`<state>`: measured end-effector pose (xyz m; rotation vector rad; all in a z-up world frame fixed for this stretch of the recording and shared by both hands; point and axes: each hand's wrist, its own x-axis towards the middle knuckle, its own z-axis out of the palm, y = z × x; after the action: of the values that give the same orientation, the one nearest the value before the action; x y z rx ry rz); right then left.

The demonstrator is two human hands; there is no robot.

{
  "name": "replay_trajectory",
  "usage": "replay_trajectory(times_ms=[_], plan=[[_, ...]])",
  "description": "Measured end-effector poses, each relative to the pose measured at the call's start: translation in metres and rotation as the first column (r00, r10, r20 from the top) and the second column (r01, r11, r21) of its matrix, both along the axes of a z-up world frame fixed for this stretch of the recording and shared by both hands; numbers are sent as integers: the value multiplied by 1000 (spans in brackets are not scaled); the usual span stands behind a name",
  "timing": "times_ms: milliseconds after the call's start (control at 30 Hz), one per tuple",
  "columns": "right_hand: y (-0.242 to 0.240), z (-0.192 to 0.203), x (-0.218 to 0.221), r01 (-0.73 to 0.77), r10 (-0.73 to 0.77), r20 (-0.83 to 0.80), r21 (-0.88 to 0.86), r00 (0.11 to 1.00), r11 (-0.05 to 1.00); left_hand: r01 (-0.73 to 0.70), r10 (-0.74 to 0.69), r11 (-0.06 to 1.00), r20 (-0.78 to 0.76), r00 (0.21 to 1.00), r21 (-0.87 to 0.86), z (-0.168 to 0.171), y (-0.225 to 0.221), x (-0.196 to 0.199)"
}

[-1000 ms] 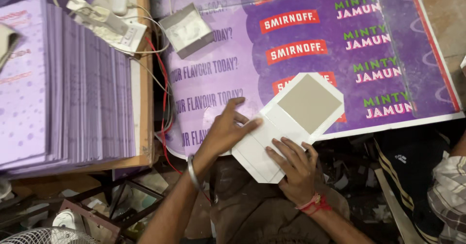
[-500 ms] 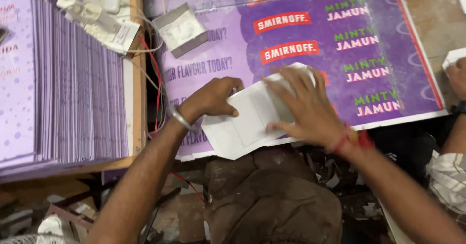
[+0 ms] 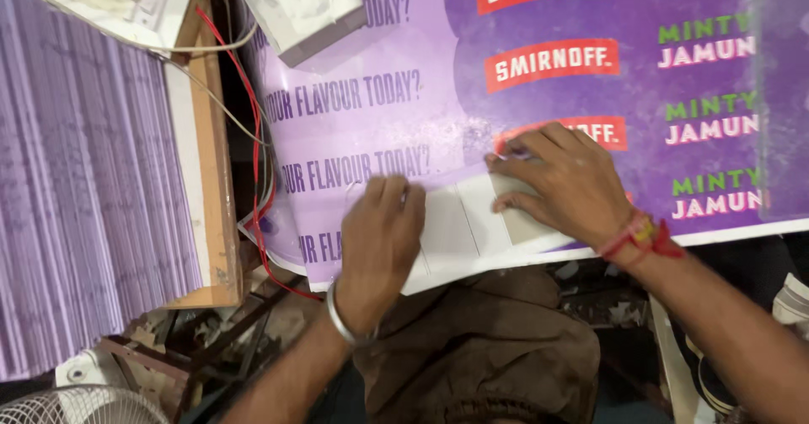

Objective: The person folds and assembles small purple and white cardboard boxes by hand. They repeatedly fold flaps, press edges, and stack completed boxes on the table.

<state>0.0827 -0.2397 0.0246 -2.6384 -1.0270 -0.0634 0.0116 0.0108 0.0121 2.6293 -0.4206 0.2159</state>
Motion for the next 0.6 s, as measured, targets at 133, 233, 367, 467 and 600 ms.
replay_trajectory(times_ms=[133,233,367,467,600], plan=[[-2,-7,-5,28,-27,-38,29,999,999,-121,118,992,109,987,23,11,10,-33],[-5,-9,-1,34,-34,-1,36,999,999,-294,285,952,-104,953,-83,20,10,-28],[-5,-5,-4,-16,15,-9,-17,1000,1000,-180,124,971,-308,943,-158,11,-63,-12],[-5,2,7,32,-32,5,-38,999,999,-85,59,993,-273,960,-86,4,-100,10],[-4,-3,2,33,-31,-47,38,998,999,-125,118,992,-283,952,-9,-2,-62,-20]])
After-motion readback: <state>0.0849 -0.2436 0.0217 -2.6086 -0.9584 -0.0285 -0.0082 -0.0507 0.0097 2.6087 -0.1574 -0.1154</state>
